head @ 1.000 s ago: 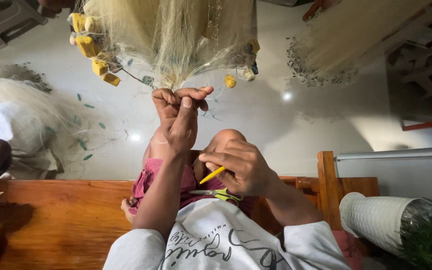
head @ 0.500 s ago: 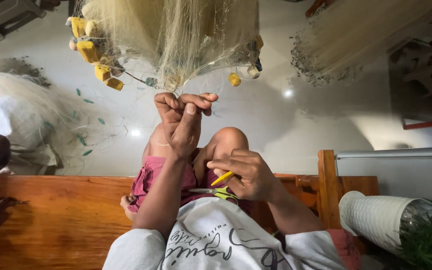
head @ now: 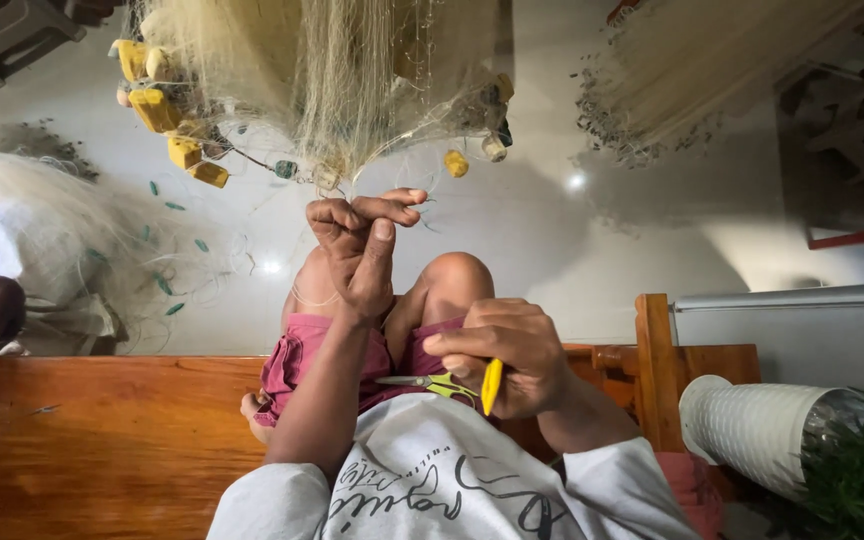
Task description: Repairing a fine-mesh fishing net by weaving and knotting with a plastic shuttle and trimming with scissors.
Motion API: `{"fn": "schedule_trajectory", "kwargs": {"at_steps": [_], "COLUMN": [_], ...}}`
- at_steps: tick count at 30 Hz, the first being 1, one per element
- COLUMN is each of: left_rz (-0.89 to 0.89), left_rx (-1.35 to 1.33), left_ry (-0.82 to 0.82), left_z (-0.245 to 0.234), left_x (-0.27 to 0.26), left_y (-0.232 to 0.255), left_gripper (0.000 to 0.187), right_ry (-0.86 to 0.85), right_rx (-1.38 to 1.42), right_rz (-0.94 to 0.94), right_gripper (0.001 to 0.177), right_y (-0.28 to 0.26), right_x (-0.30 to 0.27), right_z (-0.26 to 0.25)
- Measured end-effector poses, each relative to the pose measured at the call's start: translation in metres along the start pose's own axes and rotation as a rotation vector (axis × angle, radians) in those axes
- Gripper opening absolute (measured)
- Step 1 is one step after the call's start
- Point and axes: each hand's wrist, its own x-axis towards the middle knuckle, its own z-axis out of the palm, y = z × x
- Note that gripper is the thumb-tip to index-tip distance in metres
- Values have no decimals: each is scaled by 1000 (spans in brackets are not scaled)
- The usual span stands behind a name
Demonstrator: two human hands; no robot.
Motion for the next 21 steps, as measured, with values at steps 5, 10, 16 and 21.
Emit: {"fn": "schedule_trajectory", "kwargs": {"at_steps": [5,10,16,21], "left_rz": [-14,3,16,-94], "left_rx": [8,22,-17,2], "left_ry": [7,4,-14,182], "left_z": [-2,-10,-4,2], "left_x": [-1,-7,3,15], "left_y": [4,-3,1,5], "left_gripper": [27,40,32,19], "right_ry": [-20,-133,-266,-284], "right_rx": [130,133,-249,-776], "right_rz": [-128,-132,-177,-384], "right_gripper": [19,20,49,29], "right_y": [28,18,34,29], "right_x": [-4,9,11,95], "right_z": [19,19,-15,-62]}}
